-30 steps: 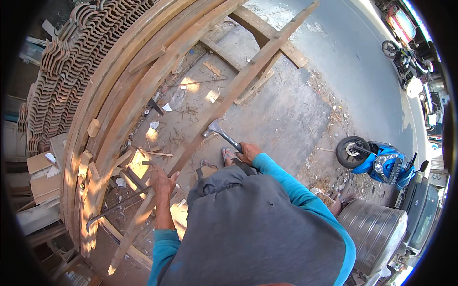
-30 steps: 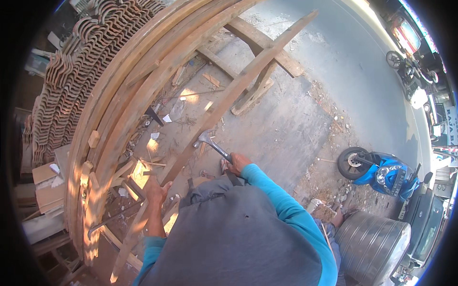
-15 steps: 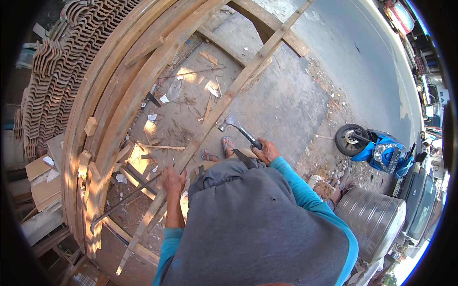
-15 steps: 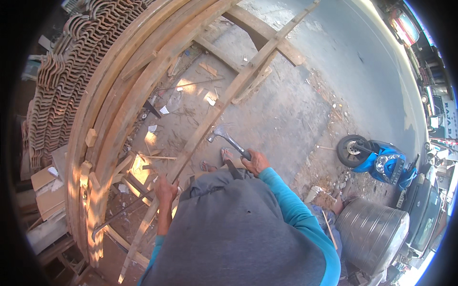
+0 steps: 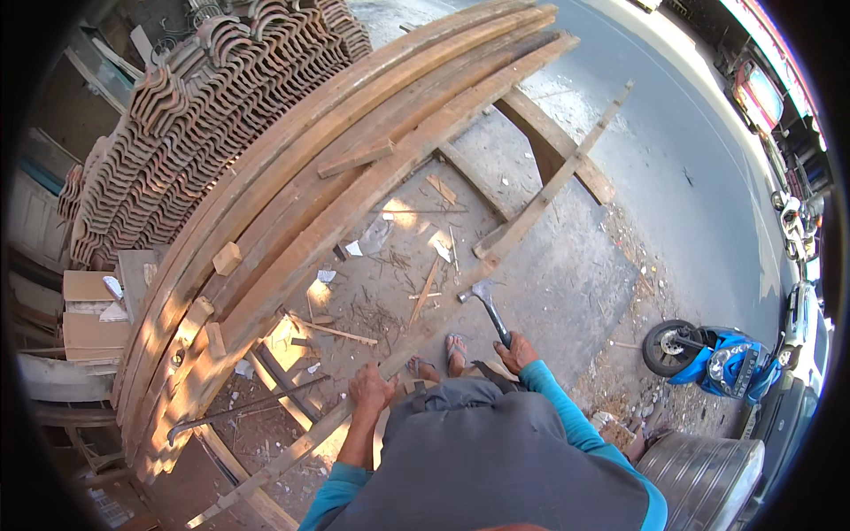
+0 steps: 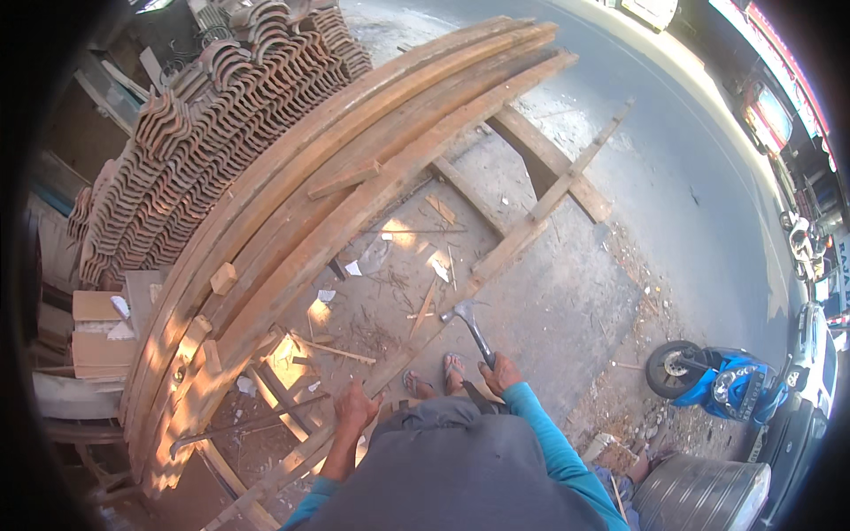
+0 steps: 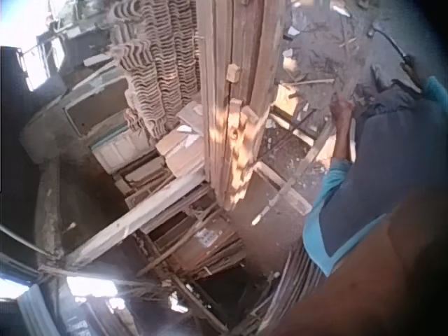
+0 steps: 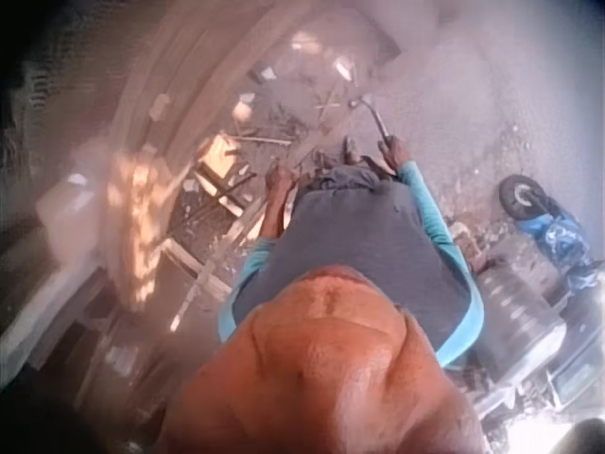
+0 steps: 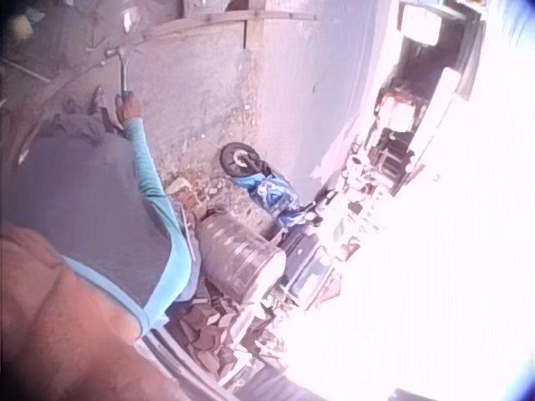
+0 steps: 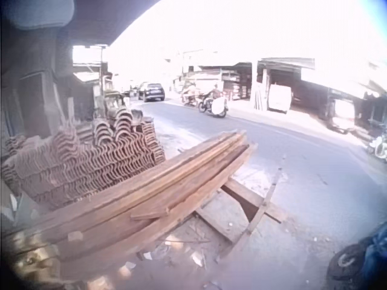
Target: The person pulls nails from wooden planks using the claw of a hammer, repositioning the planks by hand.
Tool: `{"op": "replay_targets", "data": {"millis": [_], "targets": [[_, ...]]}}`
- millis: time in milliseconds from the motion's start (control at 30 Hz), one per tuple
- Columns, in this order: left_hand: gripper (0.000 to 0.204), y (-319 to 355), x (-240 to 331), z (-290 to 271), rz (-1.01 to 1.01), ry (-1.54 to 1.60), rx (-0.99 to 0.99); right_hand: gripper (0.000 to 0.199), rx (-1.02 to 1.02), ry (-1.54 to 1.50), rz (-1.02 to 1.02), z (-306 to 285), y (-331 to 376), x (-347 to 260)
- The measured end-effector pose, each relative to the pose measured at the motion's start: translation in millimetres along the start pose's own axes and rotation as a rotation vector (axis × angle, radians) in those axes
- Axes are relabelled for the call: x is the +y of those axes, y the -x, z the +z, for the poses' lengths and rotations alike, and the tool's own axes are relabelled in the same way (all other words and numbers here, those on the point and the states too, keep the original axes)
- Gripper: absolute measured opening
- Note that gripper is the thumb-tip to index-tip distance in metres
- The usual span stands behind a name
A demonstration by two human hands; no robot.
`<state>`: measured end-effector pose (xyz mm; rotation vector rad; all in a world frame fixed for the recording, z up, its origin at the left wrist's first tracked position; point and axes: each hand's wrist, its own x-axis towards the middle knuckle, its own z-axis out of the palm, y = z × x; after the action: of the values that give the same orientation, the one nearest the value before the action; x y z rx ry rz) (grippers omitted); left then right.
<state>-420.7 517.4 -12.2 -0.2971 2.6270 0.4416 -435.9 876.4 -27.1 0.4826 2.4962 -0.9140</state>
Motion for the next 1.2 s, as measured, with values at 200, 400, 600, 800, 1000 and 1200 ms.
{"op": "replay_targets", "data": {"millis": [200, 400, 600, 800, 1000, 1200], "targets": [[0.07, 4.4, -2.9, -10.4, 0.013, -0.025, -0.245, 0.049, -0.033, 0.031, 0.065, 6.4, 12.8, 1.5], [0.071, 0.9, -11.6, 7.4, 0.072, -0.006, -0.135, 0.05, -0.001, 0.024, 0.081, 8.7, 8.4, -0.6], [0.069, -2.4, -9.6, 10.7, 0.086, -0.021, -0.107, 0.047, 0.064, -0.079, 0.029, 26.5, -7.5, 33.8], [0.067, -0.1, 5.5, -7.3, -0.036, -0.037, -0.126, 0.047, -0.104, 0.074, 0.015, -3.5, -16.2, 24.6], [0.077, -7.1, -7.6, 9.5, -0.018, -0.078, -0.012, 0.047, -0.22, -0.008, -0.002, -26.4, -25.5, 85.6], [0.095, -5.0, 24.1, -5.5, -0.167, -0.283, -0.026, 0.045, -0.297, 0.103, 0.071, -58.3, -22.2, 209.3]]}}
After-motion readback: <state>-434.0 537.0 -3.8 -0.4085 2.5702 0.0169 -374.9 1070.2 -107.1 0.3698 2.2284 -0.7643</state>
